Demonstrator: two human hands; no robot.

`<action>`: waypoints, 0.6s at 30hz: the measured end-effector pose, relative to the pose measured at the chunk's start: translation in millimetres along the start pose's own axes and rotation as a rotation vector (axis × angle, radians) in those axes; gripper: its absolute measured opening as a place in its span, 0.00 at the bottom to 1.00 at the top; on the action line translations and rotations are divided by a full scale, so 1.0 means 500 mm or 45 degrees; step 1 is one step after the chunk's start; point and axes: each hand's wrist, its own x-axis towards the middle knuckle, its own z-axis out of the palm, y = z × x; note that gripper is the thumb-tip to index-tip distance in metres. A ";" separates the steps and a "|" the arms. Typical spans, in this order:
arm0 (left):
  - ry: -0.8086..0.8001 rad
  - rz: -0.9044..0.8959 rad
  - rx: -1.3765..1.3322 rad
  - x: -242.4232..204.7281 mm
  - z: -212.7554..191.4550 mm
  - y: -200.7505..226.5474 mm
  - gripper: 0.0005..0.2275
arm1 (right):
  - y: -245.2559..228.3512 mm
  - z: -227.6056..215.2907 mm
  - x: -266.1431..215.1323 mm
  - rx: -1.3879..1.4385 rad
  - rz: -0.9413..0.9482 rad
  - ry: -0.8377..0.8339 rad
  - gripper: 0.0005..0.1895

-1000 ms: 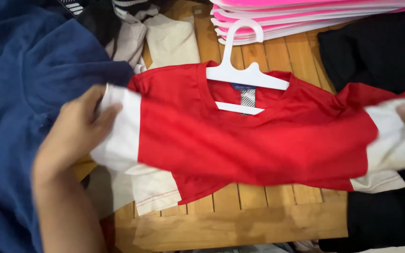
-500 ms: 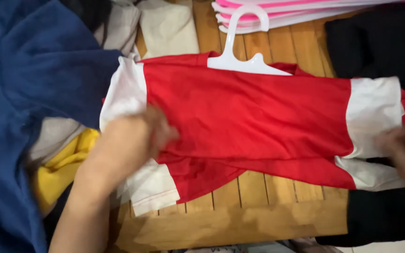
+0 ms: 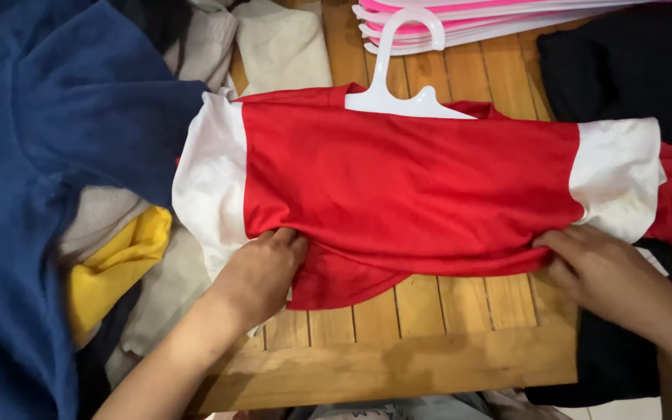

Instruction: Folding shirts and placing them on hangers, including buttoning a polo shirt

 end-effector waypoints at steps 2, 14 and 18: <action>-0.002 -0.052 0.009 0.000 -0.001 0.000 0.18 | -0.001 -0.009 -0.003 0.021 -0.002 0.062 0.20; -0.074 -0.068 -0.638 -0.122 -0.236 -0.040 0.13 | 0.088 -0.059 -0.131 0.597 0.040 0.299 0.13; 0.112 -0.021 -0.819 -0.152 -0.266 -0.061 0.08 | 0.077 -0.088 -0.128 0.332 0.058 -0.218 0.51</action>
